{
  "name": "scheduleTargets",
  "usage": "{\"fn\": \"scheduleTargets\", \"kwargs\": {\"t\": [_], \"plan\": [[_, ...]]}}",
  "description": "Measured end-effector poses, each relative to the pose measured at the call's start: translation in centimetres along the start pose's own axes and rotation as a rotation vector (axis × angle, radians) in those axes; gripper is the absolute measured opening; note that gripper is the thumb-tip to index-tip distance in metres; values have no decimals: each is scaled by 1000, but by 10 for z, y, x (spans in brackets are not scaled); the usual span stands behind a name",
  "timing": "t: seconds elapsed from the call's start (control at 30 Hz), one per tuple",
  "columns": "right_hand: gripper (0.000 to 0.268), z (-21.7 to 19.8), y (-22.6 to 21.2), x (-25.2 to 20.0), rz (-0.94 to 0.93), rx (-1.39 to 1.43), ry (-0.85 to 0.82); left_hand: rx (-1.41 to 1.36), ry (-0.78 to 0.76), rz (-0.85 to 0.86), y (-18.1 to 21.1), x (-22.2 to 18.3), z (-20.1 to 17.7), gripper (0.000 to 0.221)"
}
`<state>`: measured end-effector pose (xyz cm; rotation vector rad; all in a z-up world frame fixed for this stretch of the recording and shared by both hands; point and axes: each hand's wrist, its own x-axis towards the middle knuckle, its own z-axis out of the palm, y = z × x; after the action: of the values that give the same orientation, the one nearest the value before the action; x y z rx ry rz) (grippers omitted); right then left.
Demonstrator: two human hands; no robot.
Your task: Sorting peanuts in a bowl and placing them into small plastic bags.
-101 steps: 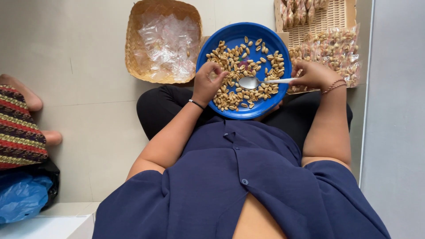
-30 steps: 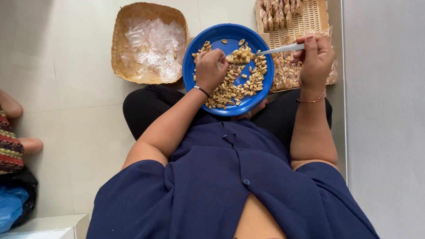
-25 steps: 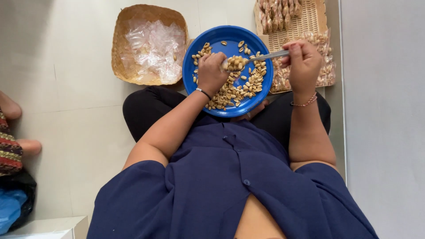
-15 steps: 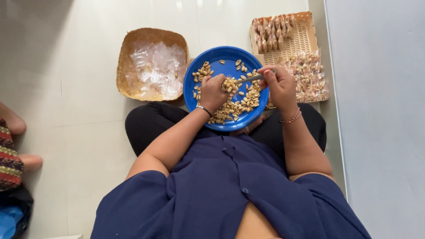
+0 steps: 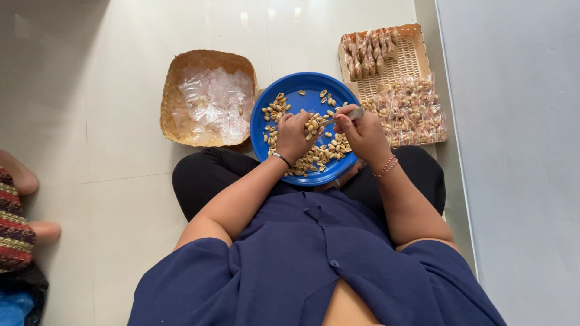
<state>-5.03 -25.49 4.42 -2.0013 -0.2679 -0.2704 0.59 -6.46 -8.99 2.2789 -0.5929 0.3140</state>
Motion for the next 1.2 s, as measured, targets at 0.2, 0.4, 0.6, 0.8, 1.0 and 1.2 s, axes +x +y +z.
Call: {"fn": "scheduleTargets", "kwargs": {"t": [0.2,0.4,0.6,0.8,1.0,1.2], "plan": [[17,-3,-9,-2,-25,-163,-11,36,-22,22,-4,-2,12,36],[18,-6,-18,-2,-81,-326,-18,11,-32,-11,-5,-4,14,34],[16,-8,-21,-3,-205,-457,12,-15,-73,-44,-4,-3,9,35],[14,-13,-18,-3,-277,-485,79,34,-85,-67,-5,-4,11,31],[12,-8,-30,0,-333,-369,21,-69,-94,-79,12,3,-8,28],[15,-17,-19,-1,-309,-422,70,-76,-70,-74,13,4,-11,27]]}}
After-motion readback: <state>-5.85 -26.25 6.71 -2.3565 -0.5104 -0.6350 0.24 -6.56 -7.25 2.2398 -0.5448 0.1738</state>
